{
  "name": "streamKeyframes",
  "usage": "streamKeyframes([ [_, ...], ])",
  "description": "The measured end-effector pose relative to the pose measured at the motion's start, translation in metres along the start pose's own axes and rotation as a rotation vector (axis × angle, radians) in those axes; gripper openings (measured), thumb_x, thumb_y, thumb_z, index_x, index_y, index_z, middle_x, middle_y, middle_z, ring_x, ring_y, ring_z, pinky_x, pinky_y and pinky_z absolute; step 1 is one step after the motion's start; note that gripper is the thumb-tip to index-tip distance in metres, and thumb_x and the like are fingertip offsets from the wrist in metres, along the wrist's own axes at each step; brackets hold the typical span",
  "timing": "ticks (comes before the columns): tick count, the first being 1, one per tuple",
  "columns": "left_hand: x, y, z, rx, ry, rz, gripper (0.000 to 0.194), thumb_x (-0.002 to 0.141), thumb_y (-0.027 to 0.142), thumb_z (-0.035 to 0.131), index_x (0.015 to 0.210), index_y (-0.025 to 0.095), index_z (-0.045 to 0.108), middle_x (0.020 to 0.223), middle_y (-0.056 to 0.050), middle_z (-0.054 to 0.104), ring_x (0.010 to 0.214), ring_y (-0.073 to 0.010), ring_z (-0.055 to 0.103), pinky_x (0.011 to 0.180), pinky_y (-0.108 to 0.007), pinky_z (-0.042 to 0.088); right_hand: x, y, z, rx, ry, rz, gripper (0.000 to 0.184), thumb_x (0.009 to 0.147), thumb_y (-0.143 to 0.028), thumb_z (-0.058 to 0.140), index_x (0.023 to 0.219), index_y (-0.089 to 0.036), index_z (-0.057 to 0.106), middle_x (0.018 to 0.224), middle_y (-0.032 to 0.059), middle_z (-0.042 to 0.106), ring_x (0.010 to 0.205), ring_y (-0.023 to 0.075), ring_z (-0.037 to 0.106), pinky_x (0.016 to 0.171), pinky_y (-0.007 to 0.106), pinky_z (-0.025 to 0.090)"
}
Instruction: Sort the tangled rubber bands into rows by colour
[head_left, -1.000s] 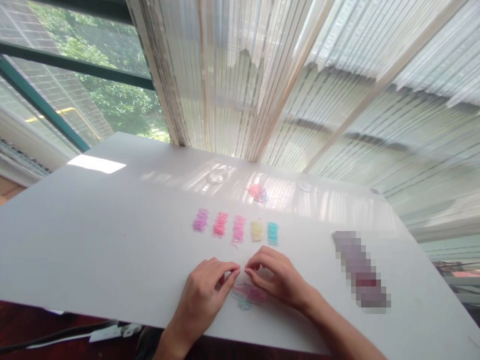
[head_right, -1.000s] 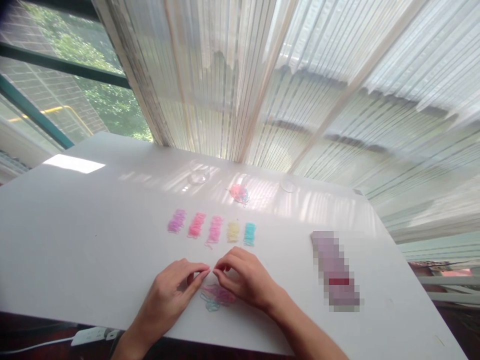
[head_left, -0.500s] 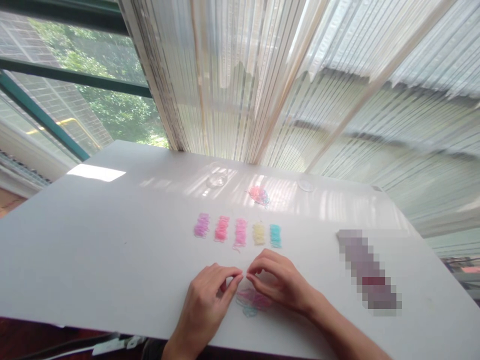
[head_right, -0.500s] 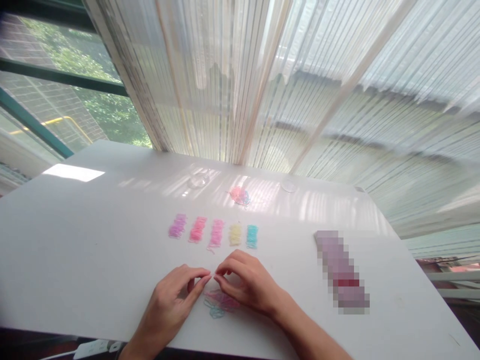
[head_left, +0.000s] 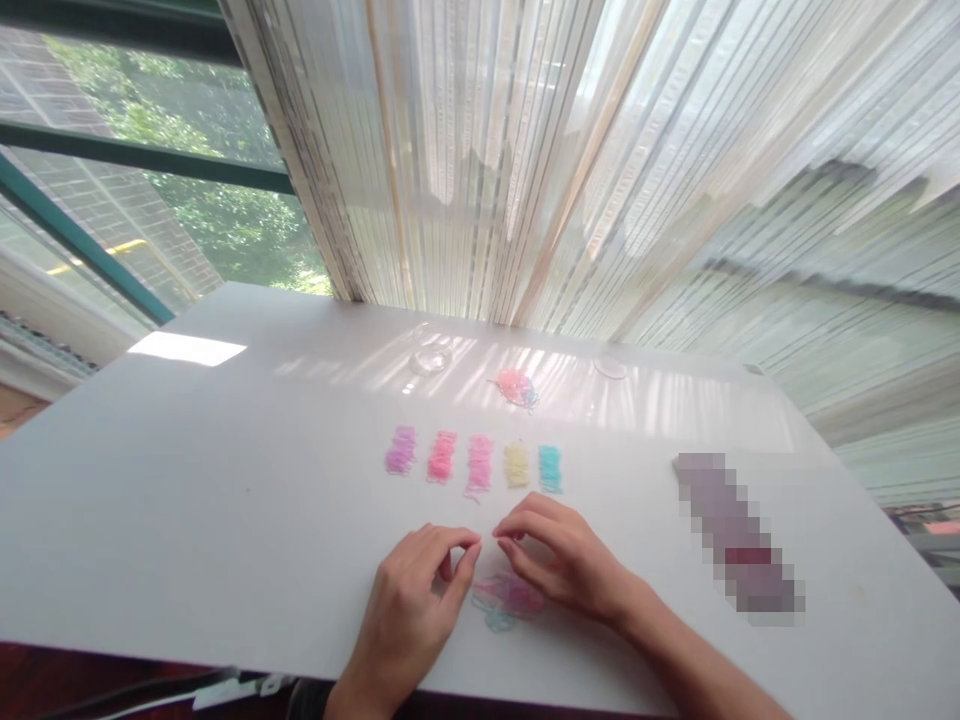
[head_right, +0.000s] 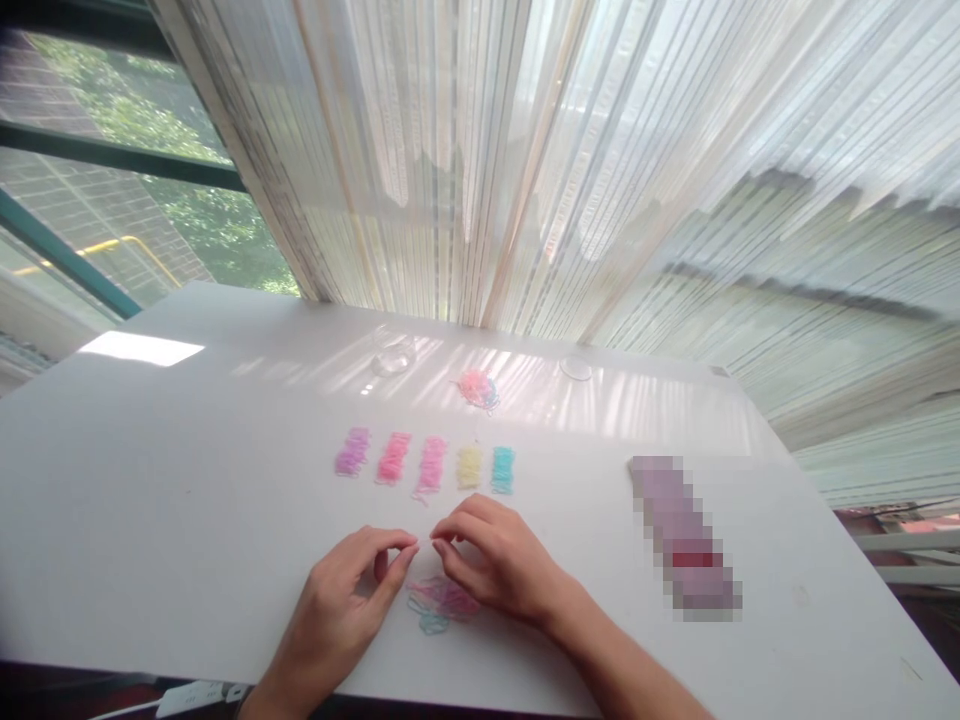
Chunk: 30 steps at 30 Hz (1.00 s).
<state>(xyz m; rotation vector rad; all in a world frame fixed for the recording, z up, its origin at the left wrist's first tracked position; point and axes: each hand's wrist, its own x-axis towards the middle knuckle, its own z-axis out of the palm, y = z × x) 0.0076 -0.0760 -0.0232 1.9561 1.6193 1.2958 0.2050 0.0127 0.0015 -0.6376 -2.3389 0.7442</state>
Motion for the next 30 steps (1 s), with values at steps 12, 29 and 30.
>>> streamKeyframes([
  [12, -0.0015, -0.0018, 0.0006, 0.008, -0.042, -0.021, 0.007, 0.102, 0.022, 0.059, 0.101, 0.022, 0.066, 0.080, 0.001, 0.070, 0.063, -0.0148, 0.061, 0.064, -0.028, 0.050, -0.0042, 0.0061, 0.0039, -0.026, 0.022, -0.043, 0.007, 0.097, -0.018, 0.062, 0.100, -0.021, 0.067, 0.085, 0.0036, 0.067, 0.075, 0.0159, 0.062, 0.067, 0.026, 0.051],
  [29, -0.0015, 0.0008, -0.0021, -0.006, -0.074, -0.020, 0.007, 0.101, 0.022, 0.060, 0.100, 0.022, 0.067, 0.082, 0.001, 0.070, 0.063, -0.0144, 0.061, 0.065, -0.027, 0.050, -0.0042, 0.0028, 0.0054, 0.012, 0.005, -0.043, 0.008, 0.096, -0.016, 0.062, 0.096, -0.019, 0.069, 0.083, 0.0036, 0.067, 0.074, 0.0146, 0.062, 0.067, 0.024, 0.049],
  [30, -0.0014, 0.0010, -0.0022, -0.006, -0.076, -0.020, 0.007, 0.101, 0.021, 0.060, 0.100, 0.022, 0.067, 0.082, 0.001, 0.070, 0.063, -0.0145, 0.061, 0.065, -0.027, 0.050, -0.0041, 0.0026, 0.0053, 0.012, 0.005, -0.041, 0.008, 0.097, -0.016, 0.062, 0.097, -0.019, 0.069, 0.083, 0.0036, 0.067, 0.074, 0.0147, 0.062, 0.067, 0.024, 0.049],
])
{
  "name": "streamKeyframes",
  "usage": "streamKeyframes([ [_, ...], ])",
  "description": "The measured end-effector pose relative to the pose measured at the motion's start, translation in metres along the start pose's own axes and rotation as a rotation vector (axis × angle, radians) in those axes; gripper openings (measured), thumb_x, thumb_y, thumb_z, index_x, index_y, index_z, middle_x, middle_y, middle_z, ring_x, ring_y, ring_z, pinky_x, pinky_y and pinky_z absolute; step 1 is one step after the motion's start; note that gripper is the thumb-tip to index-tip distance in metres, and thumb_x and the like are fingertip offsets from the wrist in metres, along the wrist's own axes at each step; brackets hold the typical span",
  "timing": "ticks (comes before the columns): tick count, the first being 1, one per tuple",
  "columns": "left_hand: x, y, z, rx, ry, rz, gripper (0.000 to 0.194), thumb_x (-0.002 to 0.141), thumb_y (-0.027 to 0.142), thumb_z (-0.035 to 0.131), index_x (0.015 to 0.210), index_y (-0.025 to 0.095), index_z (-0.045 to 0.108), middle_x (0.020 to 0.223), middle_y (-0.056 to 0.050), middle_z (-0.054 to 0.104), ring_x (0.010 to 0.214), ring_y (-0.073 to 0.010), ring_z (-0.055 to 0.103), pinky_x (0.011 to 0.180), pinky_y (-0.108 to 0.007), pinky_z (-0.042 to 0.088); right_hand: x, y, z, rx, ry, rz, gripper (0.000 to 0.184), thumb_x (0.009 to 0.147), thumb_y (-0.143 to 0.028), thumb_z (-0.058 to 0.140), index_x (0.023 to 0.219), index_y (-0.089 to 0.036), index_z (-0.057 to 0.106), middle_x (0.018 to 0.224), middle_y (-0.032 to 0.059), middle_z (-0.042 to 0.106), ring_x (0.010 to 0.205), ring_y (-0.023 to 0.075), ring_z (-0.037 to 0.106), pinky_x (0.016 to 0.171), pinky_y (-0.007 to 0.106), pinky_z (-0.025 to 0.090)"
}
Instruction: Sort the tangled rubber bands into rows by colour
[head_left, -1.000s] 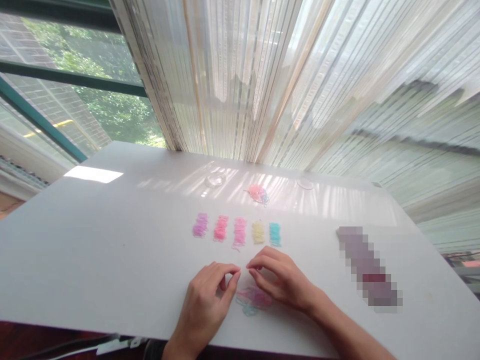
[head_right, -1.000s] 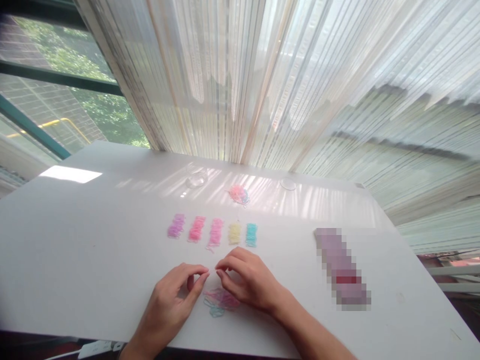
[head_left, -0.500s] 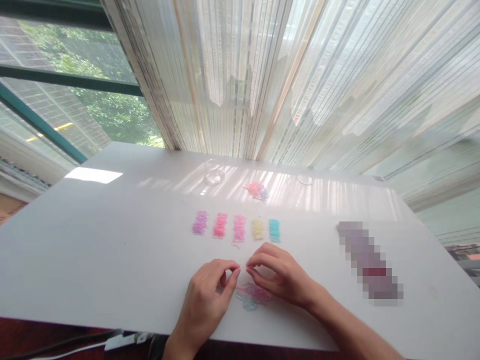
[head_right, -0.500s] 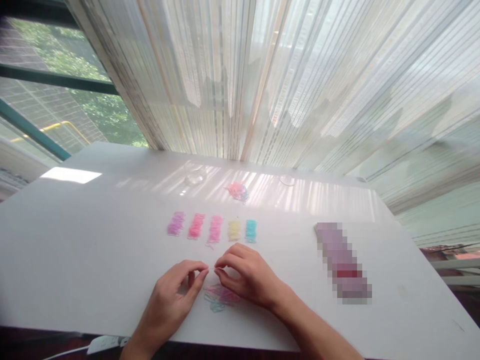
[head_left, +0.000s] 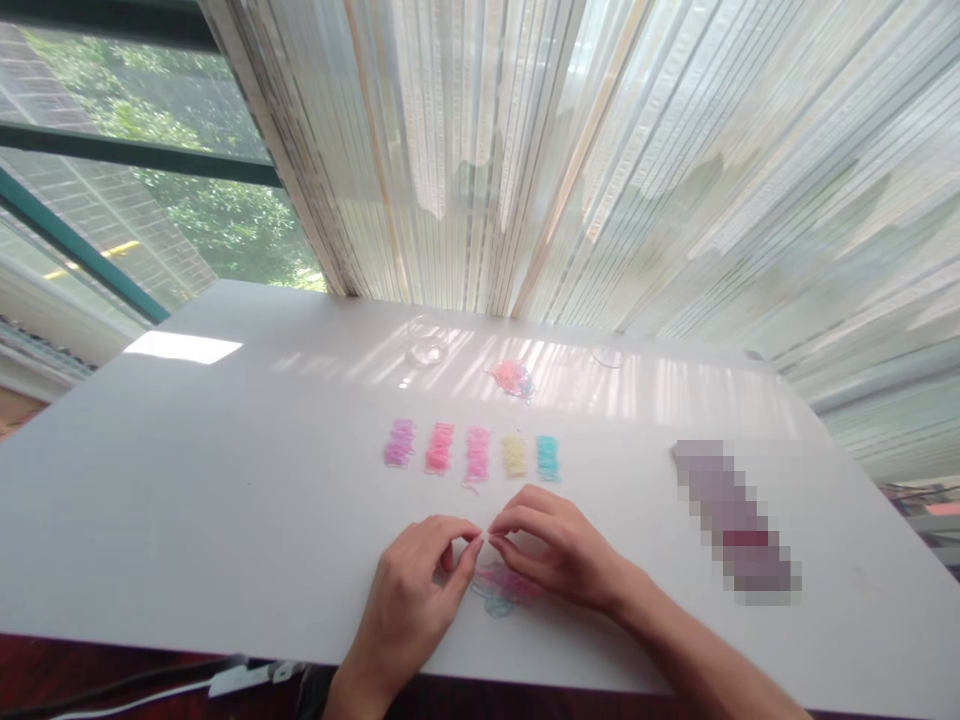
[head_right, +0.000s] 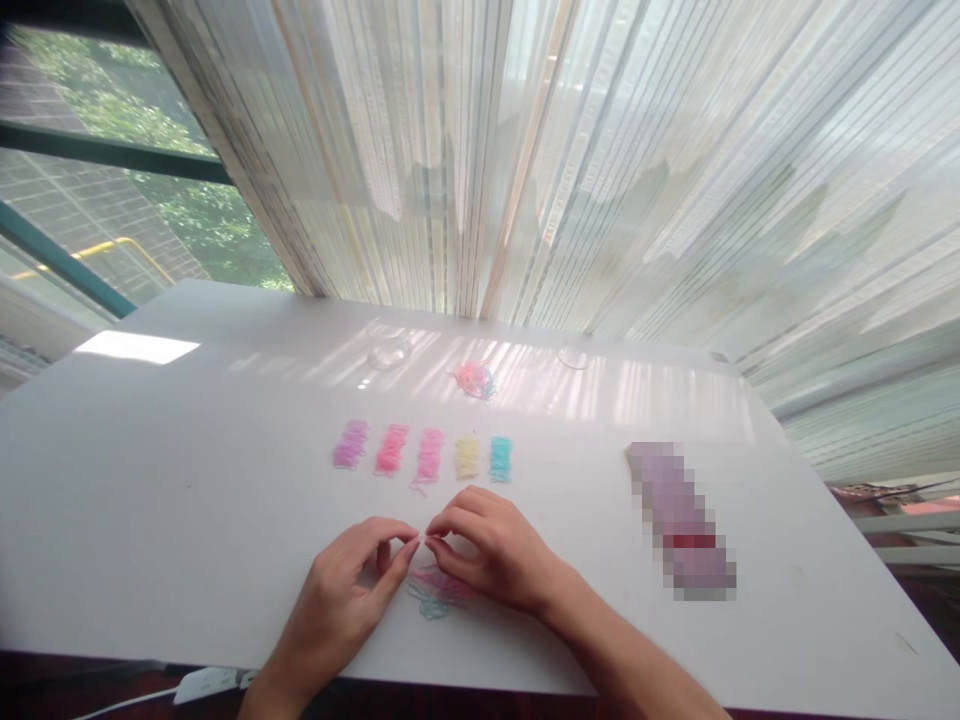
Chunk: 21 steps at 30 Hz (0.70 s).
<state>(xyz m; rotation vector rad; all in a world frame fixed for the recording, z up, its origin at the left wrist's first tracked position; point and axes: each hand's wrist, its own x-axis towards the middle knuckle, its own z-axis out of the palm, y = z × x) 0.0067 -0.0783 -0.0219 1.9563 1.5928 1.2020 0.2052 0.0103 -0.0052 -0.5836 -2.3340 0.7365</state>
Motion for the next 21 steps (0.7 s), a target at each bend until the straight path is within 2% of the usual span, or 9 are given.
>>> streamKeyframes([
  [14, -0.0001, -0.0016, 0.0025, 0.004, 0.060, -0.021, 0.006, 0.101, 0.020, 0.059, 0.101, 0.022, 0.065, 0.080, 0.001, 0.068, 0.064, -0.0144, 0.060, 0.065, -0.027, 0.050, 0.0025, -0.0013, -0.0024, -0.053, 0.021, 0.018, 0.011, 0.097, -0.016, 0.058, 0.097, -0.019, 0.068, 0.083, 0.0040, 0.066, 0.074, 0.0161, 0.062, 0.067, 0.026, 0.050],
  [18, 0.0031, -0.0032, 0.0034, 0.112, 0.151, 0.029, 0.010, 0.100, 0.018, 0.060, 0.108, 0.021, 0.065, 0.093, -0.004, 0.072, 0.081, -0.0200, 0.065, 0.076, -0.033, 0.053, 0.0048, 0.0027, -0.0013, -0.074, 0.105, 0.054, 0.008, 0.097, -0.016, 0.061, 0.096, -0.020, 0.069, 0.082, 0.0025, 0.066, 0.074, 0.0156, 0.063, 0.069, 0.026, 0.052],
  [21, 0.0048, -0.0052, 0.0060, 0.245, 0.161, 0.082, 0.020, 0.099, 0.017, 0.059, 0.118, 0.020, 0.065, 0.109, -0.008, 0.073, 0.102, -0.0267, 0.065, 0.089, -0.042, 0.052, 0.0081, 0.0079, 0.0008, -0.122, 0.193, 0.093, 0.008, 0.096, -0.016, 0.063, 0.096, -0.021, 0.069, 0.083, 0.0021, 0.067, 0.075, 0.0156, 0.064, 0.070, 0.026, 0.052],
])
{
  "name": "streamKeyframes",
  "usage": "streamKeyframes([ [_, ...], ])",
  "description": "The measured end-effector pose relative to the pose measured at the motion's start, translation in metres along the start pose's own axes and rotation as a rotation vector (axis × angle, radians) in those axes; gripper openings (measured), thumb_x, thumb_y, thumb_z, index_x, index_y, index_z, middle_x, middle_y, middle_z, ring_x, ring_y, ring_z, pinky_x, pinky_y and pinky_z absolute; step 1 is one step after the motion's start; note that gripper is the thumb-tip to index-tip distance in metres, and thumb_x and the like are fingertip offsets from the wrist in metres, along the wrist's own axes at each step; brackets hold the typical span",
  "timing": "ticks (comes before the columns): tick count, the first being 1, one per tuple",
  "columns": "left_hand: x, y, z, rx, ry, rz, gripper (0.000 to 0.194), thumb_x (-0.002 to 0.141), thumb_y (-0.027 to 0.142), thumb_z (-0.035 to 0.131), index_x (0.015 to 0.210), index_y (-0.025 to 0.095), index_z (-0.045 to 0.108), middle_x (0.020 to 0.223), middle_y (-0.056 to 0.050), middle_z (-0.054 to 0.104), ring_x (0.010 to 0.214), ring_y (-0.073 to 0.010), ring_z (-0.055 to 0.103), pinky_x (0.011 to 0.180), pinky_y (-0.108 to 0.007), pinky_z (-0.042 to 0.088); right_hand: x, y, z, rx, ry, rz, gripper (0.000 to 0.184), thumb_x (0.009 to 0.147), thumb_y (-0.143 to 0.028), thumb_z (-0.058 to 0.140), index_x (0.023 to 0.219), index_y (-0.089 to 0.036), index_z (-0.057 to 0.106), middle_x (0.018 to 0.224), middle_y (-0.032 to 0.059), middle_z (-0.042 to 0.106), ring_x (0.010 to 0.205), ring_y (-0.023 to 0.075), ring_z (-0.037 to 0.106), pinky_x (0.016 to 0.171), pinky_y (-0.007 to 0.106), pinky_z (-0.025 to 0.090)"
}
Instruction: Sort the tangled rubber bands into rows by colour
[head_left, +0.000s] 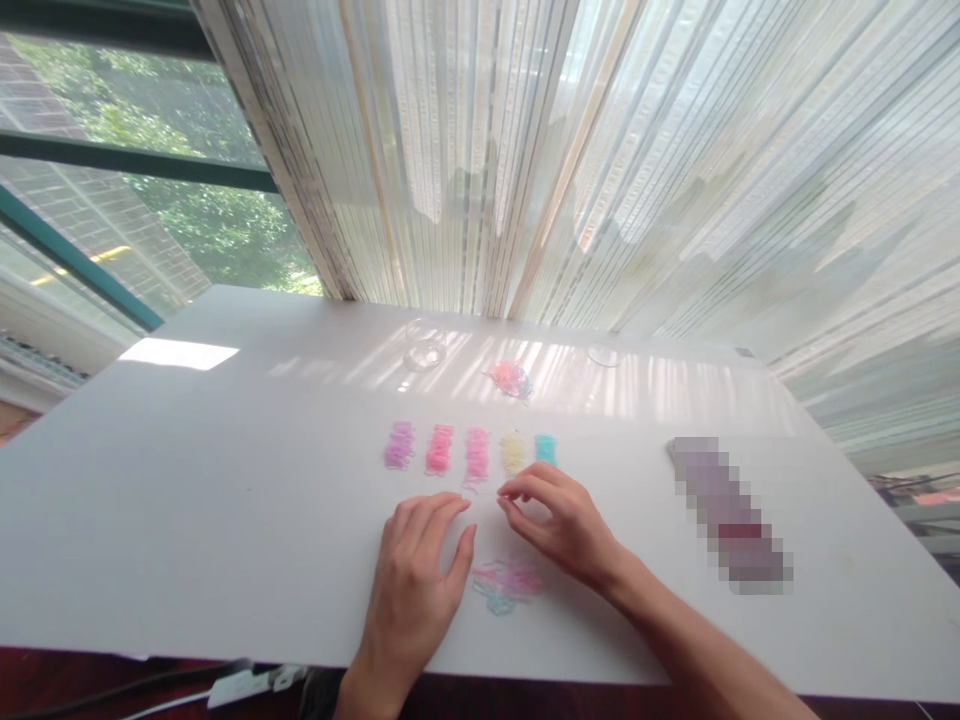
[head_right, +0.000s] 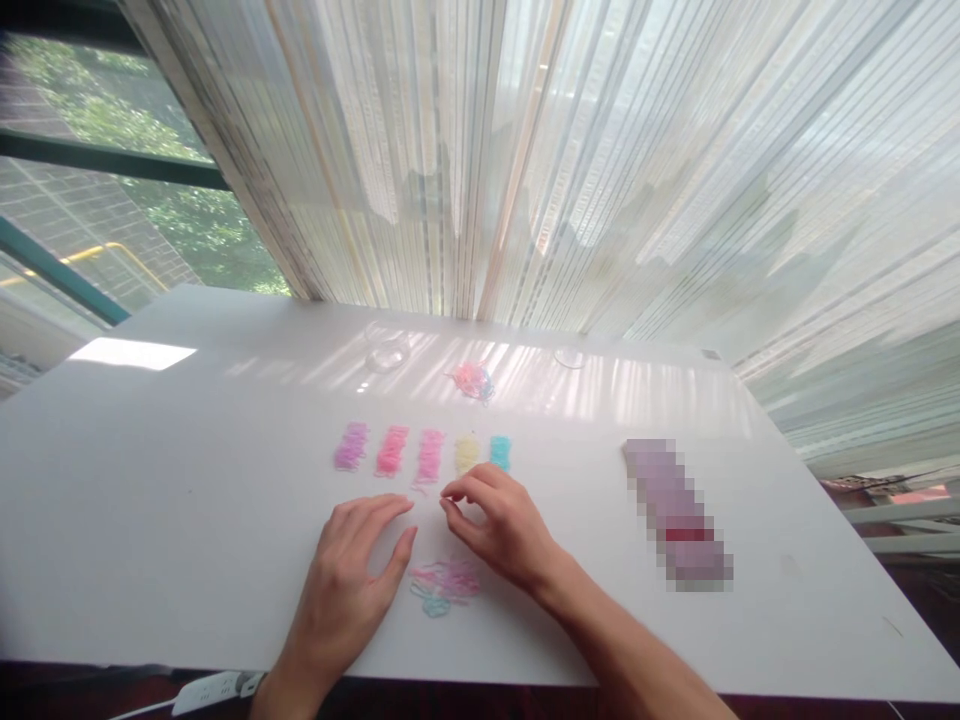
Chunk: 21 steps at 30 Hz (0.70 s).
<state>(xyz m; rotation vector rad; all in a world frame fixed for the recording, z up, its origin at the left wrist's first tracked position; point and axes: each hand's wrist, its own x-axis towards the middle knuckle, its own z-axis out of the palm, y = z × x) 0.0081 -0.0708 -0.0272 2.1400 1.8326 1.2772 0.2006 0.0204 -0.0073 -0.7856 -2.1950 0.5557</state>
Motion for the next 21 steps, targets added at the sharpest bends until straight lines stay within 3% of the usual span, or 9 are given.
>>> streamKeyframes([
  [5, -0.001, -0.001, 0.004, 0.113, -0.054, 0.035, 0.027, 0.101, 0.018, 0.058, 0.127, 0.018, 0.063, 0.122, -0.012, 0.071, 0.113, -0.0309, 0.060, 0.094, -0.048, 0.049, 0.009, 0.004, 0.009, -0.182, 0.029, -0.020, 0.008, 0.096, -0.015, 0.064, 0.096, -0.021, 0.070, 0.084, 0.0035, 0.066, 0.076, 0.0178, 0.061, 0.069, 0.028, 0.051],
  [11, -0.001, -0.001, 0.003, 0.089, -0.061, 0.026, 0.026, 0.101, 0.019, 0.057, 0.125, 0.019, 0.065, 0.120, -0.011, 0.072, 0.112, -0.0303, 0.061, 0.094, -0.047, 0.049, 0.013, 0.001, 0.014, -0.372, -0.082, -0.067, 0.007, 0.096, -0.013, 0.065, 0.094, -0.020, 0.068, 0.084, 0.0051, 0.064, 0.078, 0.0211, 0.057, 0.069, 0.032, 0.048],
  [21, 0.001, 0.003, 0.005, 0.178, -0.167, 0.028, 0.028, 0.102, 0.024, 0.057, 0.128, 0.020, 0.067, 0.122, -0.012, 0.068, 0.114, -0.0304, 0.059, 0.100, -0.051, 0.047, -0.001, 0.006, -0.001, -0.282, 0.029, -0.015, 0.016, 0.102, -0.017, 0.054, 0.096, -0.019, 0.068, 0.078, 0.0040, 0.064, 0.073, 0.0191, 0.058, 0.067, 0.031, 0.049],
])
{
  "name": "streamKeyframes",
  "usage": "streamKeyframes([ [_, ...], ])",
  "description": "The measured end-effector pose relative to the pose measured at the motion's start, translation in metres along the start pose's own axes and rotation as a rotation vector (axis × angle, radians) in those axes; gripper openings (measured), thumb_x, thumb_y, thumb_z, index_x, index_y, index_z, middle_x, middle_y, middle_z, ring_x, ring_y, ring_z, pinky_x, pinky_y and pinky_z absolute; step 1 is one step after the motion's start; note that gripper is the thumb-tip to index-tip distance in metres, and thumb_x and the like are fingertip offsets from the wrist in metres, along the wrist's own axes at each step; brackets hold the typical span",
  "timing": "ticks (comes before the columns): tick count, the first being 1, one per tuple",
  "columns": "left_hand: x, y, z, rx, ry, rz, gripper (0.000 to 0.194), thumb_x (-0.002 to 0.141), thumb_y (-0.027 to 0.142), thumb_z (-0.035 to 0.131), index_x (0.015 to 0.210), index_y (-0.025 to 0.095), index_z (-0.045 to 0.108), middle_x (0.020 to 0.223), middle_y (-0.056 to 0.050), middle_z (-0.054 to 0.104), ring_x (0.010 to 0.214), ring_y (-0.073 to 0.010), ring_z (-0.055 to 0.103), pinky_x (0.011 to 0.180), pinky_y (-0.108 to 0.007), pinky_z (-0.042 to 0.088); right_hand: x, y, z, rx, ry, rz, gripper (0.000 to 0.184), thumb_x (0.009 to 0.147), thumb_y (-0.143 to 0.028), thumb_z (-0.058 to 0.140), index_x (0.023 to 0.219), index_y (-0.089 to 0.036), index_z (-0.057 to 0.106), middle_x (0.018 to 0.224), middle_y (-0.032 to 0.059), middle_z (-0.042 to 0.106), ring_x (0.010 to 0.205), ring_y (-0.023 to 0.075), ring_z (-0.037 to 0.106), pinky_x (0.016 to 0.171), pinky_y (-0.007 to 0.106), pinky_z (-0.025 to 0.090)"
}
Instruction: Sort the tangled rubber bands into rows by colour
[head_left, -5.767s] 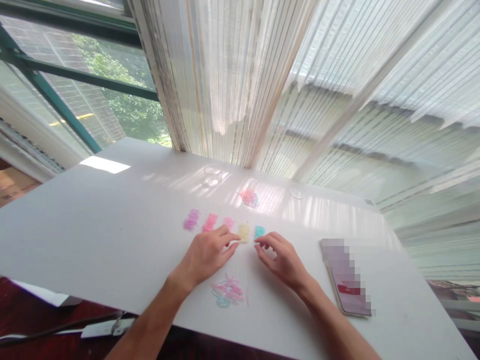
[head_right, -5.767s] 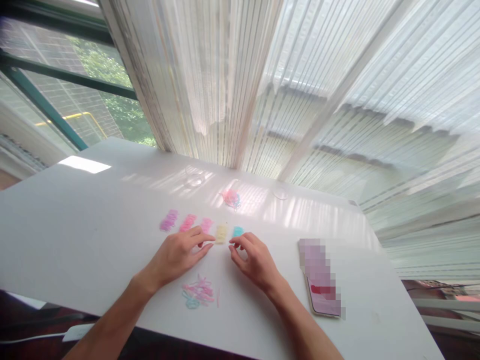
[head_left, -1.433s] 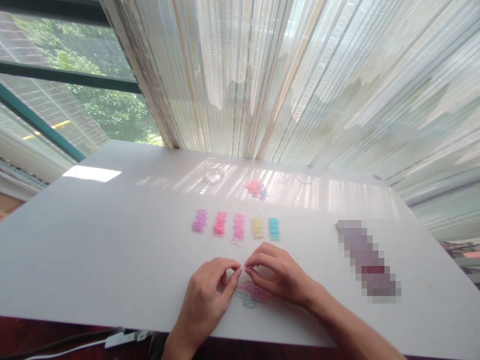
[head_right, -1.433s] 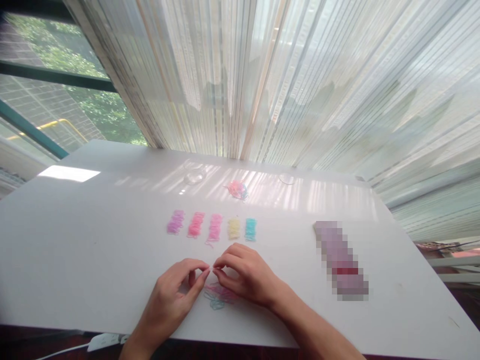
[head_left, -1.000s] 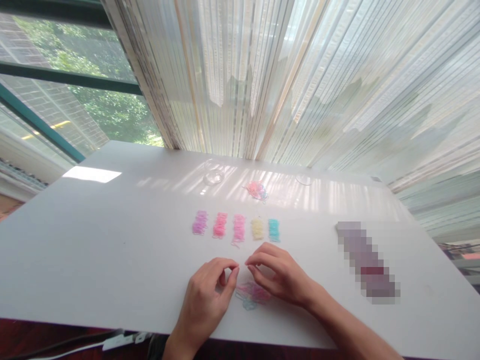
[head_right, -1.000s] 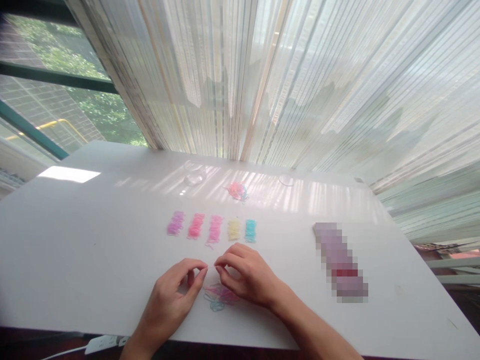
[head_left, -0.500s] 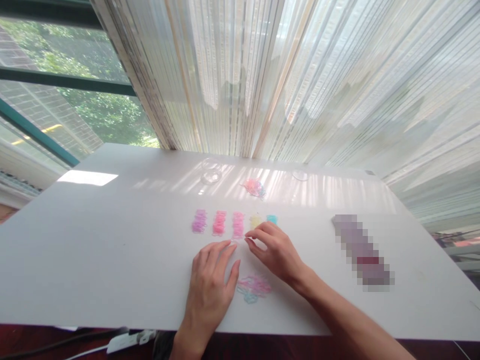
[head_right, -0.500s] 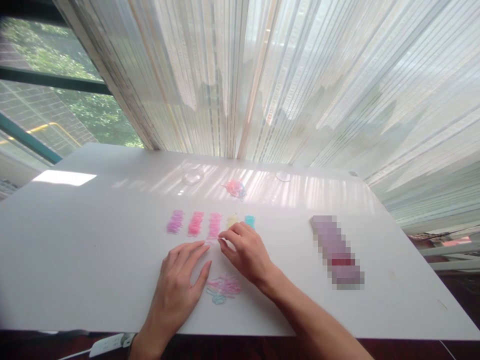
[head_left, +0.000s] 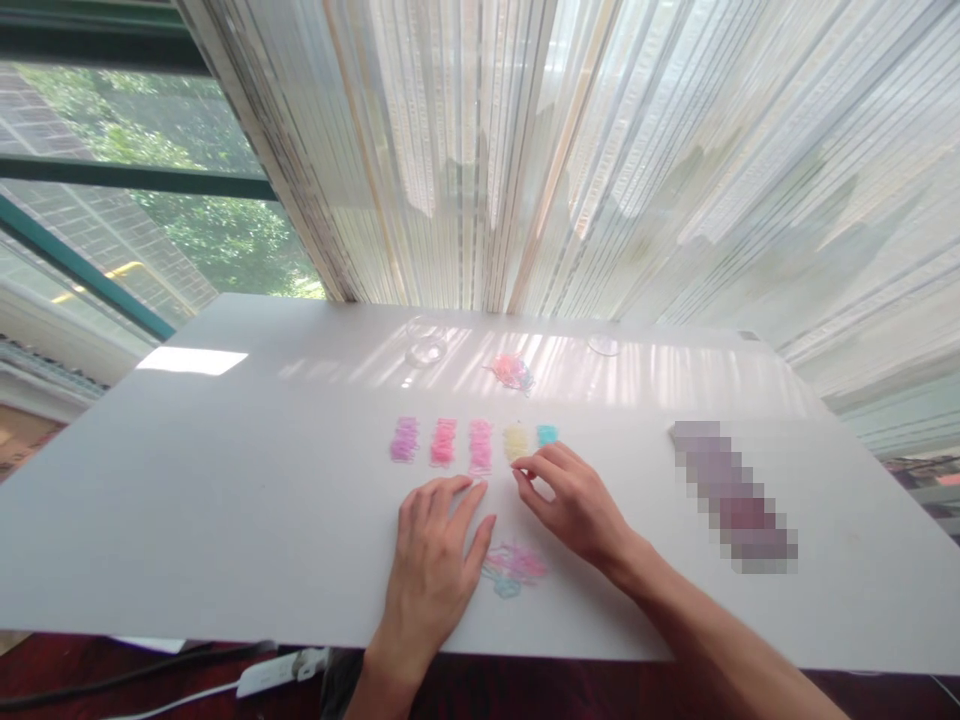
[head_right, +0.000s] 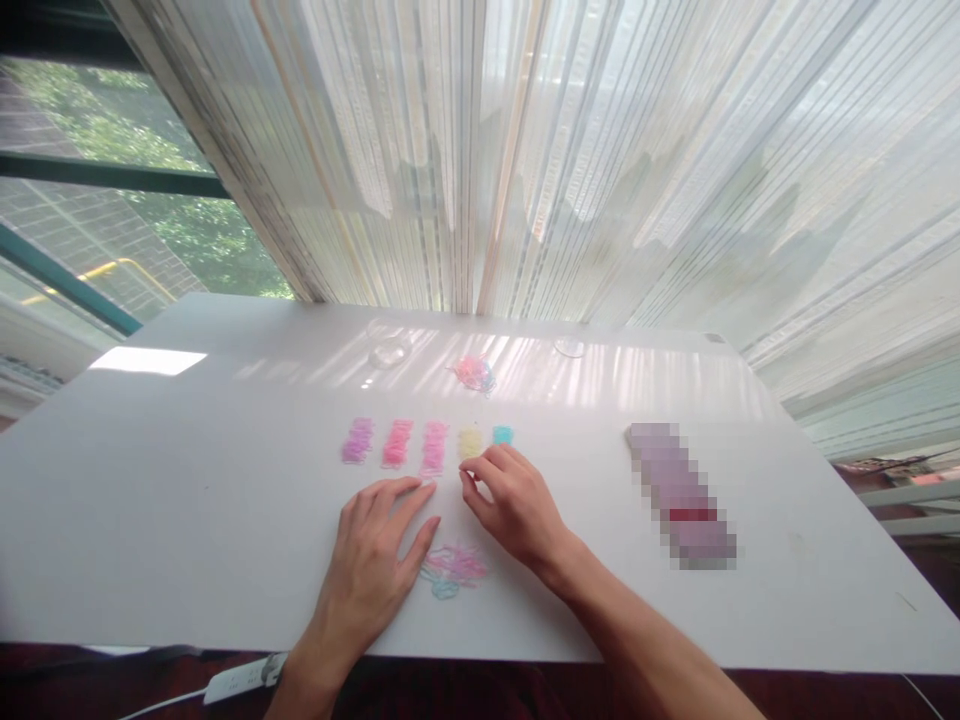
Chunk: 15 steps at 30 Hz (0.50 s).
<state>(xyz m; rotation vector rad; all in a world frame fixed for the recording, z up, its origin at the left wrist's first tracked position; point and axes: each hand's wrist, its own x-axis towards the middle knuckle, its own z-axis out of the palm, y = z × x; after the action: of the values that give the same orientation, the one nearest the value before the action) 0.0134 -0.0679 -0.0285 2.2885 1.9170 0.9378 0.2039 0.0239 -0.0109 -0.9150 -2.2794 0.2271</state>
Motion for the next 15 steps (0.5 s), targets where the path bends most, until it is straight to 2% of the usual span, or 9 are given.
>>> streamKeyframes([
  [5, 0.0020, 0.0002, 0.0016, 0.017, -0.036, -0.007, 0.032, 0.104, 0.030, 0.055, 0.133, 0.021, 0.065, 0.127, -0.012, 0.066, 0.117, -0.0309, 0.057, 0.102, -0.052, 0.045, -0.0012, 0.0043, -0.0086, 0.052, 0.056, 0.053, 0.014, 0.101, -0.018, 0.055, 0.096, -0.020, 0.068, 0.078, 0.0034, 0.064, 0.072, 0.0182, 0.059, 0.065, 0.030, 0.049],
  [11, 0.0011, -0.0009, 0.0028, 0.026, -0.047, -0.017, 0.037, 0.105, 0.033, 0.054, 0.139, 0.020, 0.061, 0.130, -0.013, 0.065, 0.118, -0.0324, 0.056, 0.102, -0.053, 0.045, -0.0017, -0.0022, -0.0108, 0.071, 0.039, 0.036, 0.014, 0.100, -0.017, 0.055, 0.096, -0.020, 0.069, 0.076, 0.0030, 0.064, 0.070, 0.0175, 0.059, 0.065, 0.030, 0.049],
  [15, -0.0004, -0.0018, 0.0026, 0.006, -0.027, -0.012, 0.034, 0.105, 0.033, 0.054, 0.135, 0.020, 0.062, 0.129, -0.014, 0.065, 0.119, -0.0321, 0.056, 0.101, -0.052, 0.045, -0.0026, -0.0027, -0.0121, 0.083, 0.036, 0.040, 0.014, 0.100, -0.017, 0.056, 0.096, -0.020, 0.069, 0.076, 0.0031, 0.064, 0.070, 0.0180, 0.060, 0.065, 0.031, 0.049],
])
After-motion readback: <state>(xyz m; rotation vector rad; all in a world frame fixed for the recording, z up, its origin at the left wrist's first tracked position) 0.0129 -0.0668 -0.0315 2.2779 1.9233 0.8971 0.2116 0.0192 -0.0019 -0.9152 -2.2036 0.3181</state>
